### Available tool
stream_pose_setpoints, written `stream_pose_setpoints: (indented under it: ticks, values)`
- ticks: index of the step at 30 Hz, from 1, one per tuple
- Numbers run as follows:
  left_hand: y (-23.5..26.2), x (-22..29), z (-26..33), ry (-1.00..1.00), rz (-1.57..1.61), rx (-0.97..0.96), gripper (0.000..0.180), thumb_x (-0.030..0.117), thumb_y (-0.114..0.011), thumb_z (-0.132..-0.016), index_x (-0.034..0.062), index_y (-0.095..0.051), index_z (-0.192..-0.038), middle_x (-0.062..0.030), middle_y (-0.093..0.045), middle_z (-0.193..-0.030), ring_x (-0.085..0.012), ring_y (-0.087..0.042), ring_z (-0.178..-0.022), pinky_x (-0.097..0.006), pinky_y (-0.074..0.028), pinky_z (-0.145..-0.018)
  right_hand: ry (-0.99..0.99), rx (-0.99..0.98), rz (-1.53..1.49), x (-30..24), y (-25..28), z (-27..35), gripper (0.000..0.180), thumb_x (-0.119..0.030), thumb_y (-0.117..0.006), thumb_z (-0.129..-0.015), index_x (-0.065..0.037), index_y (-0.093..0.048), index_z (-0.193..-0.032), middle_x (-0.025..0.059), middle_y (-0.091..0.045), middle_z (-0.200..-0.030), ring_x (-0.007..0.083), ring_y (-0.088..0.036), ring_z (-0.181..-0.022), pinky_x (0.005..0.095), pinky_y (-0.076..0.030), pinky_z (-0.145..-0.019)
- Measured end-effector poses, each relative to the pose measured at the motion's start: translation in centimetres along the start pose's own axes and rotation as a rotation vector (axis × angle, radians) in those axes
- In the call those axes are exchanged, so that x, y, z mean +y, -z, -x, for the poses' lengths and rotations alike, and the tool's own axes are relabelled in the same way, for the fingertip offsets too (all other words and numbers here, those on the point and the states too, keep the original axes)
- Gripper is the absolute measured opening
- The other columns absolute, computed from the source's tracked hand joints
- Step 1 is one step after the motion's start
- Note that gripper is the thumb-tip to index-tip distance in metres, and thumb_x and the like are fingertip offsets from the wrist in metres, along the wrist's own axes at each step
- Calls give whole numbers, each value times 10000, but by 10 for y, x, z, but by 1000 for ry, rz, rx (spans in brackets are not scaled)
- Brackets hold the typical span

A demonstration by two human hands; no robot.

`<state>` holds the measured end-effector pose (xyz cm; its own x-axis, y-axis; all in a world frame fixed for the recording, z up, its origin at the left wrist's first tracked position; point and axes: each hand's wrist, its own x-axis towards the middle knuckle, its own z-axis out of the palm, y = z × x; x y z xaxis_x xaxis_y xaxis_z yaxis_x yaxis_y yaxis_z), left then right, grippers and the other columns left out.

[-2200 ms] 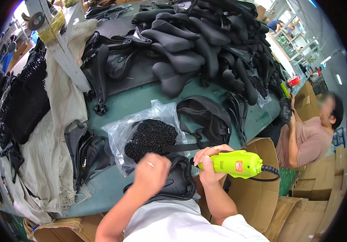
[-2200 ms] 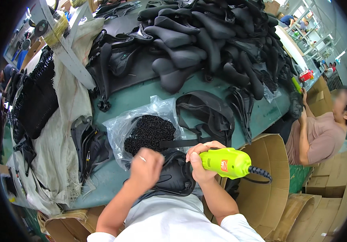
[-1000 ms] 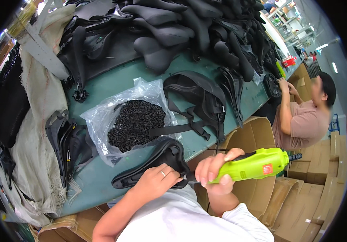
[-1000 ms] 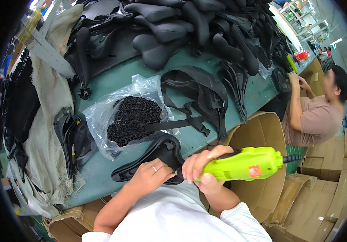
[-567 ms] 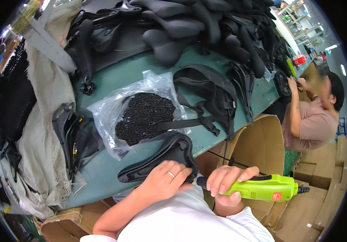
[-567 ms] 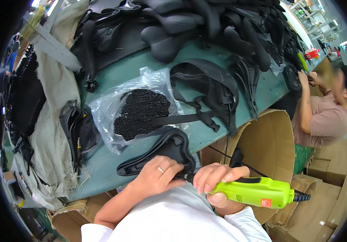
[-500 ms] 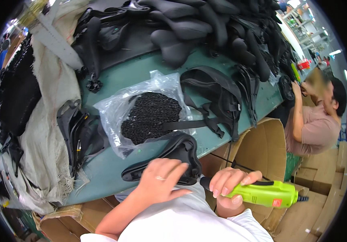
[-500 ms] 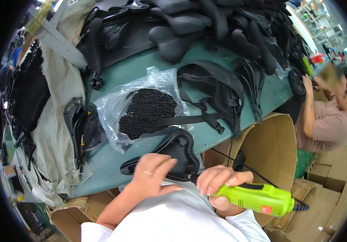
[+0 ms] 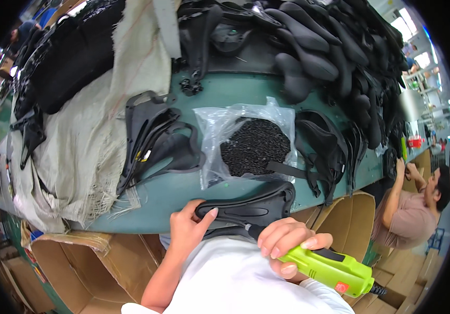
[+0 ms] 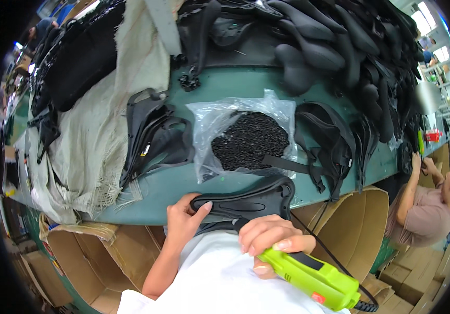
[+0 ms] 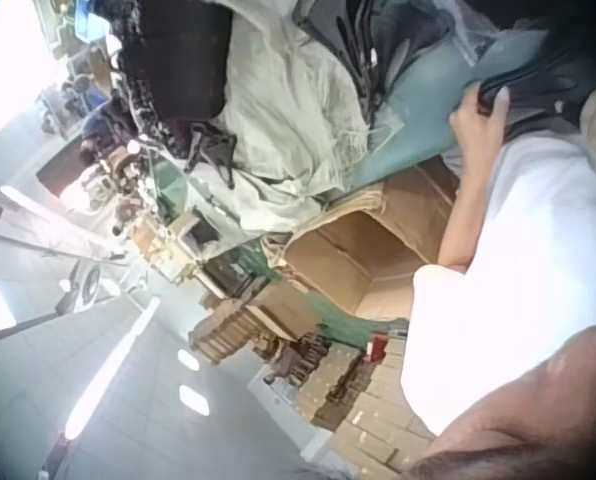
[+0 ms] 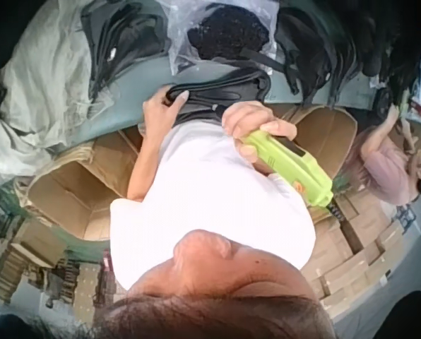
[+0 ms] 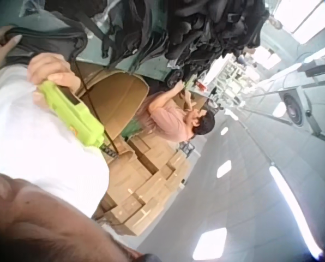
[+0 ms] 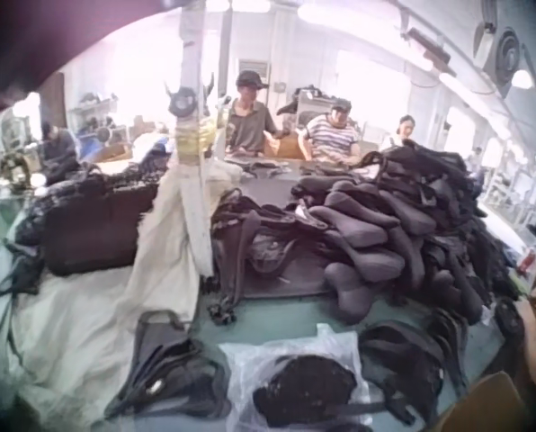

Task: The person trims bicycle saddle covers using scissors and assembles bicycle saddles by driving screws into the seat bases with an electric screwdriver.

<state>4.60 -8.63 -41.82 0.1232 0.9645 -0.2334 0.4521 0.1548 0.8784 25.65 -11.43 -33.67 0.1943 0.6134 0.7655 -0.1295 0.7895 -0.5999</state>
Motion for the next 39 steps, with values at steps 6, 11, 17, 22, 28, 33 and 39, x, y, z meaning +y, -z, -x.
stream_pose_setpoints:
  ticks: [6,11,17,22,28,33,39]
  values:
    - [-1,-3,2,-48,66,3,325,184,-888,-901,-57,-763,-1079,-72,-676,-652,-73,-554,-537,-263,-469,-521,-72,-89,-62,24,-41,8,470,-157,-726,-1017,-57,-356,-1289,107,-637,-847,224,-668,-591,366,-599,-492]
    - [-3,-12,2,-102,76,31,336,186,-898,-891,-57,-750,-1070,-121,-692,-647,-117,-642,-530,-295,-519,-527,-105,-134,-138,45,-45,27,614,31,-755,-882,-40,-390,-1371,163,-658,-875,286,-669,-638,442,-605,-610]
    - [-1,-18,1,-120,63,26,377,245,-887,-877,-47,-732,-1058,-169,-719,-660,-284,-742,-562,-375,-588,-548,-203,-132,-62,55,-56,32,509,-28,-733,-929,-65,-415,-1325,129,-656,-850,250,-649,-604,416,-593,-583]
    - [1,-19,-1,-143,62,25,351,240,-875,-881,-41,-727,-1031,-161,-703,-632,-306,-730,-544,-391,-583,-535,-207,-277,-123,62,-52,23,560,8,-750,-903,-58,-418,-1349,141,-660,-853,267,-657,-621,434,-594,-593]
    - [-2,-19,0,-150,87,17,351,250,-865,-893,-35,-717,-1034,-157,-702,-625,-307,-731,-543,-398,-584,-533,-239,-111,13,53,-53,30,462,-141,-689,-1016,-93,-356,-1333,103,-621,-823,223,-621,-583,374,-583,-545]
    - [3,-13,-1,-94,38,-5,306,150,-877,-845,-34,-745,-1053,-179,-734,-689,-277,-755,-580,-367,-602,-572,-214,-72,34,53,-53,32,478,-175,-704,-1016,-103,-352,-1331,99,-620,-821,227,-621,-585,377,-575,-550]
    - [1,-20,-1,-133,61,10,331,190,-870,-859,-37,-734,-1057,-169,-716,-656,-298,-741,-563,-381,-591,-554,-289,-107,-104,57,-48,37,505,-27,-710,-976,-61,-390,-1365,144,-667,-881,274,-684,-662,439,-606,-636]
